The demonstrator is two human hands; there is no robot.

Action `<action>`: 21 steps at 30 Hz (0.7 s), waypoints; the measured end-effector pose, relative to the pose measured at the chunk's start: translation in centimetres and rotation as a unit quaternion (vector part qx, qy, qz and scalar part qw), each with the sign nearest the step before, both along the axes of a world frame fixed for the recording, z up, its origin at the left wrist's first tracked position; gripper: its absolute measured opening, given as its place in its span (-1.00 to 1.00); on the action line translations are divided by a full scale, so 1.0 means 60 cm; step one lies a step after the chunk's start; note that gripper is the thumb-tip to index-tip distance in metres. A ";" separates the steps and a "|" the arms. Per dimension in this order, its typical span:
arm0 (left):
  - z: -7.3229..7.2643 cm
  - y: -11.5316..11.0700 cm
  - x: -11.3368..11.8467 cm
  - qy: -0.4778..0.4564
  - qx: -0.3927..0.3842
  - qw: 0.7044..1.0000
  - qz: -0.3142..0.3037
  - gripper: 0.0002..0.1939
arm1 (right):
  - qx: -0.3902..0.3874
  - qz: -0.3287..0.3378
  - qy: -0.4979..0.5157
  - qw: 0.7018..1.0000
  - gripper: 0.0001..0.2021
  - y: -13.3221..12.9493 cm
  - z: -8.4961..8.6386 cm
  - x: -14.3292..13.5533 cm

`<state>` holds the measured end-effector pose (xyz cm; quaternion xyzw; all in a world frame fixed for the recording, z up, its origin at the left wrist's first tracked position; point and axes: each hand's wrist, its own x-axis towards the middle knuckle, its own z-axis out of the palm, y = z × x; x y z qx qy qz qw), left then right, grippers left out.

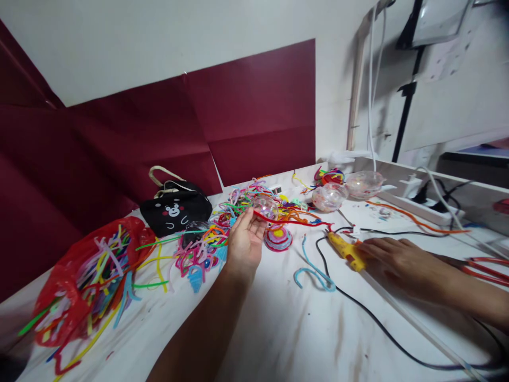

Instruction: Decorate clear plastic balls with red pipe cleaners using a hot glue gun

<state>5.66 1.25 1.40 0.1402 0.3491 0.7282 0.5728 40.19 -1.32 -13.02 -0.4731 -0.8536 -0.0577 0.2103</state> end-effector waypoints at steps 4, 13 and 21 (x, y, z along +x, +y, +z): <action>0.003 0.002 -0.004 -0.004 0.005 1.000 0.001 -0.76 | 0.024 -0.026 0.008 0.999 -0.54 0.019 -0.008 -0.004; 0.002 0.007 -0.011 -0.015 0.029 0.999 -0.005 -0.77 | 0.011 -0.012 -0.037 0.999 -0.55 0.040 -0.006 -0.015; 0.007 0.013 -0.026 -0.016 0.061 0.998 0.010 -0.77 | 0.020 -0.023 0.003 1.000 -0.64 0.027 0.039 -0.018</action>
